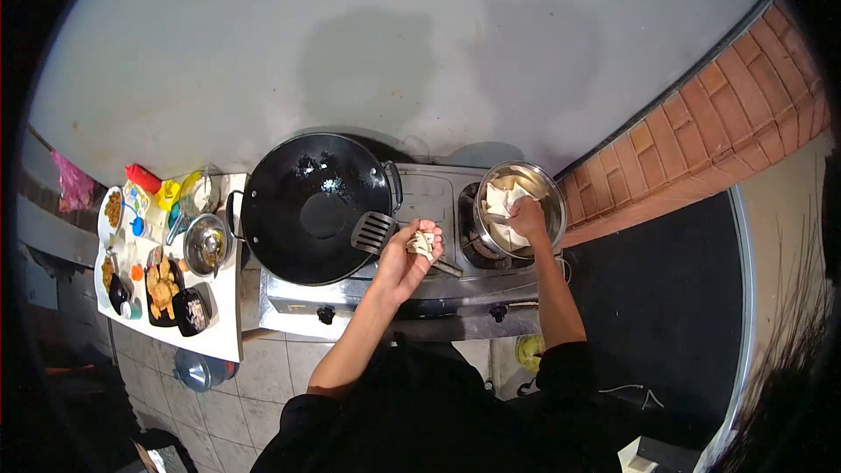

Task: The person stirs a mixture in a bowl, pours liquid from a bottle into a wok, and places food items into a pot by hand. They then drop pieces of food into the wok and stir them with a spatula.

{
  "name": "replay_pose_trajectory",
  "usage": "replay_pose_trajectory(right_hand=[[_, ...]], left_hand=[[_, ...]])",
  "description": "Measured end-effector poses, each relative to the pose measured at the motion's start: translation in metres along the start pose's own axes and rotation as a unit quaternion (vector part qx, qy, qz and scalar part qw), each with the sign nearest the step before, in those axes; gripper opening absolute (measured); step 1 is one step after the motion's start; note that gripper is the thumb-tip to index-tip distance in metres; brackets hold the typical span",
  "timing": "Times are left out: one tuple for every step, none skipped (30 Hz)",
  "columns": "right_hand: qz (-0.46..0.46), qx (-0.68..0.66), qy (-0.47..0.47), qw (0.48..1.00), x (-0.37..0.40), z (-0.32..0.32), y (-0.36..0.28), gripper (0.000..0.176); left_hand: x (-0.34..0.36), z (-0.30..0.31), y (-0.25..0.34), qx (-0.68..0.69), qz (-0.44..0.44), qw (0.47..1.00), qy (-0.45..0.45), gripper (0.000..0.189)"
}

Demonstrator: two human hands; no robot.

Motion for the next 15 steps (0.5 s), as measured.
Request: replay_pose_trajectory(right_hand=[[0.000, -0.018, 0.010, 1.000, -0.001, -0.002, 0.009, 0.013], [0.001, -0.036, 0.019, 0.999, -0.002, -0.005, 0.017, 0.012], [-0.001, -0.036, 0.022, 0.999, -0.001, 0.004, 0.013, 0.012], [0.017, -0.037, 0.040, 0.998, 0.003, 0.022, 0.003, 0.013], [0.033, -0.039, 0.059, 0.997, 0.007, 0.033, -0.005, 0.014], [0.030, -0.041, 0.061, 0.997, 0.007, 0.033, 0.002, 0.014], [0.027, -0.071, 0.073, 0.994, 0.006, 0.035, 0.015, 0.018], [0.025, -0.101, 0.085, 0.991, 0.004, 0.033, 0.025, 0.022], [-0.017, -0.132, 0.077, 0.988, 0.010, 0.040, 0.023, 0.020], [-0.014, -0.134, 0.075, 0.988, 0.014, 0.048, 0.015, 0.020], [-0.037, -0.297, 0.116, 0.947, 0.020, 0.051, 0.011, 0.016], [-0.061, -0.453, 0.150, 0.877, 0.024, 0.053, 0.003, 0.013], [-0.056, -0.458, 0.142, 0.876, 0.026, 0.060, -0.017, 0.013], [-0.037, -0.481, 0.148, 0.863, 0.028, 0.070, -0.042, 0.010], [-0.020, -0.504, 0.154, 0.850, 0.030, 0.079, -0.066, 0.008]], left_hand=[[-0.001, 0.000, 0.001, -0.004, 0.008, 1.000, -0.009, 0.022], [-0.001, -0.001, 0.002, -0.006, 0.011, 1.000, -0.011, 0.022], [-0.001, 0.000, 0.003, -0.003, 0.018, 1.000, -0.014, 0.022], [-0.001, 0.000, 0.004, 0.000, 0.025, 1.000, -0.015, 0.022], [0.000, 0.002, 0.005, -0.003, 0.028, 1.000, -0.014, 0.022], [0.001, 0.003, 0.007, -0.006, 0.030, 0.999, -0.010, 0.022], [0.002, 0.004, 0.010, -0.009, 0.030, 0.999, -0.006, 0.022], [0.004, 0.003, 0.013, -0.011, 0.030, 0.999, -0.005, 0.022], [0.009, 0.003, 0.017, -0.014, 0.022, 0.999, 0.023, 0.023], [0.013, 0.006, 0.021, -0.016, 0.012, 0.998, 0.052, 0.023], [0.016, 0.009, 0.025, -0.015, 0.005, 0.998, 0.056, 0.023], [0.021, 0.012, 0.030, -0.027, -0.007, 0.998, 0.064, 0.024], [0.026, 0.016, 0.037, -0.039, -0.019, 0.996, 0.073, 0.024], [0.032, 0.020, 0.044, -0.037, -0.028, 0.996, 0.080, 0.024], [0.038, 0.021, 0.053, -0.039, -0.041, 0.996, 0.070, 0.025]])
Point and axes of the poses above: each hand's wrist, its own x-axis away from the middle knuckle, its own z-axis out of the back of the hand, y = z × x, the point moved 7 cm from there along -x, towards the middle knuckle, and after that the axes turned 14 degrees about z, right-handed, at the moved point
